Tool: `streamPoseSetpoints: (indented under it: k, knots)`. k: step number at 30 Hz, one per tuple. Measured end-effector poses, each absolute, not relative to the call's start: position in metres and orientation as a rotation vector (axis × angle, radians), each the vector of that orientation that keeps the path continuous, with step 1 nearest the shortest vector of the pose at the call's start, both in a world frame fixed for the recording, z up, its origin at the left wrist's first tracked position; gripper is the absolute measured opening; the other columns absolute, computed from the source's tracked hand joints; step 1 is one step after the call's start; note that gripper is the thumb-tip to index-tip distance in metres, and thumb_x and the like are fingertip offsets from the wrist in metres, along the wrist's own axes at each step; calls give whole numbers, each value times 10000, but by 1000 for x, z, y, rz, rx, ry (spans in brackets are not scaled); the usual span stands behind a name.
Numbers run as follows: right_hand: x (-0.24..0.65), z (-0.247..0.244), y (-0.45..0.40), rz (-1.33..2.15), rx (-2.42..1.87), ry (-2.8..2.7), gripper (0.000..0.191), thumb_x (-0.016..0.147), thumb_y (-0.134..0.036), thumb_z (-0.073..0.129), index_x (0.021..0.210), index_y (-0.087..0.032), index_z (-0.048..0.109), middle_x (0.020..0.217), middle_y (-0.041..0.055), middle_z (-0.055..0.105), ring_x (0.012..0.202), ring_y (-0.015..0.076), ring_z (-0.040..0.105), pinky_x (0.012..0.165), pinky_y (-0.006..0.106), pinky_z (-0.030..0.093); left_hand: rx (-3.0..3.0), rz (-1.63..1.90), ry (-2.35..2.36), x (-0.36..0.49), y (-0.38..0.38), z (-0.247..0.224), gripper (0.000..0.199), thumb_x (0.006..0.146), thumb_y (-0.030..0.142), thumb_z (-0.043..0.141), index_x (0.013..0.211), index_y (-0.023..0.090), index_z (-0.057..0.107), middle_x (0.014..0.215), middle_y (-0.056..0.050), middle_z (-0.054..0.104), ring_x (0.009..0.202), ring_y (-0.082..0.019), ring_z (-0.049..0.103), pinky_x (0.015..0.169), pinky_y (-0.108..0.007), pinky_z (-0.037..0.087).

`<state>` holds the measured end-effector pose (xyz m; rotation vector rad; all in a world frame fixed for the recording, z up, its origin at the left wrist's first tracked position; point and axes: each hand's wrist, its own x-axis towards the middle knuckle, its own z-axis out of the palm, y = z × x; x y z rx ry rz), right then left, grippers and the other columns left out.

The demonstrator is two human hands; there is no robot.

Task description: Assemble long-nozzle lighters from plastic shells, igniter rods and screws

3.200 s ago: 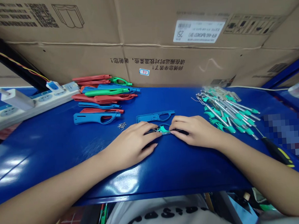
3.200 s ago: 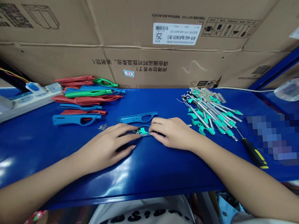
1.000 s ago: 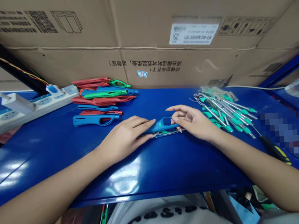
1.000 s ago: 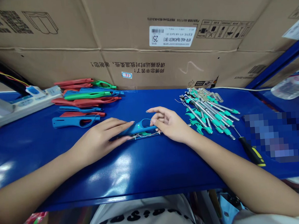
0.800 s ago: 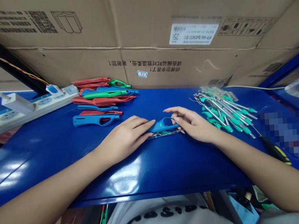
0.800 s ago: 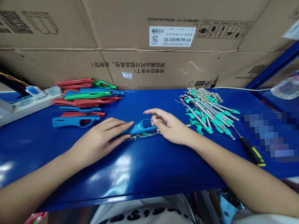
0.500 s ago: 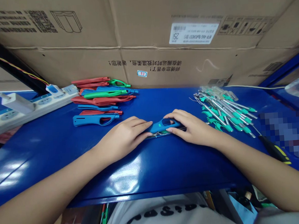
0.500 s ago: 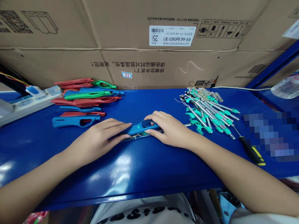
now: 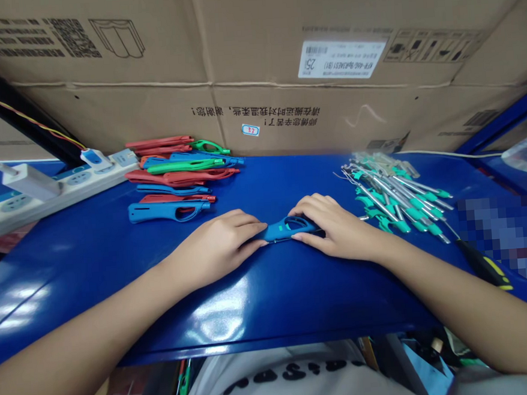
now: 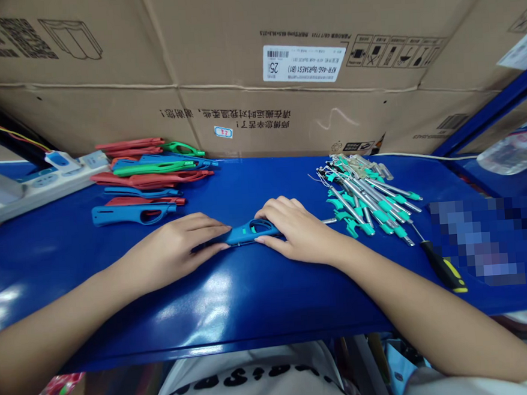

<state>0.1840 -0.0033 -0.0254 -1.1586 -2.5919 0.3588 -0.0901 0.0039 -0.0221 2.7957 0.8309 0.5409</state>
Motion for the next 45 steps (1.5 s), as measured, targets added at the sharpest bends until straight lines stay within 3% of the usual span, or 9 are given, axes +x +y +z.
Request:
streamPoseSetpoints:
  k: [14, 22, 28, 32, 40, 45]
  knots:
    - [184, -31, -3, 321, -1150, -2614, 317, 989, -442, 578, 1189, -196, 586, 1177, 111, 632, 1070, 273, 546, 907, 404, 413, 2825, 384, 923, -91, 1, -21, 287, 965, 281, 628, 1219, 161, 684, 1111, -95, 715, 1006, -252, 671, 883, -393, 575]
    - [184, -31, 1, 175, -1083, -2684, 329, 948, -386, 639, 1203, -177, 639, 1130, 99, 667, 1051, 263, 585, 878, 388, 376, 2941, 332, 946, -88, -2, -24, 356, 918, 151, 619, 1269, 112, 665, 1147, -122, 720, 1033, -292, 678, 894, -438, 595]
    - [186, -30, 2, 43, -991, -2673, 294, 1029, -399, 520, 1072, -182, 714, 1004, 58, 716, 900, 206, 618, 827, 365, 348, 2836, 508, 968, -90, 3, -31, 336, 1006, 293, 571, 1263, 92, 654, 1131, -127, 728, 1018, -267, 695, 915, -415, 584]
    - [187, -27, 1, 20, -977, -2681, 296, 1043, -373, 498, 1023, -172, 714, 949, 44, 725, 853, 188, 628, 823, 356, 344, 2776, 526, 928, -90, 4, -31, 284, 1021, 300, 544, 1197, 115, 670, 1072, -104, 726, 990, -259, 684, 889, -408, 573]
    - [184, -20, -3, -204, -1171, -2641, 334, 1047, -413, 471, 1038, -164, 694, 988, 73, 733, 927, 239, 641, 913, 403, 320, 2732, 525, 1051, -88, 4, -27, 280, 1041, 341, 483, 1119, 134, 654, 1041, -102, 697, 956, -263, 675, 855, -408, 563]
    - [186, -20, 0, -164, -1267, -2565, 303, 1043, -399, 469, 1009, -157, 649, 969, 83, 725, 898, 245, 629, 911, 402, 338, 2677, 547, 1032, -86, 0, -20, 343, 1042, 373, 480, 1296, 155, 557, 1167, -96, 654, 1031, -242, 667, 893, -371, 553]
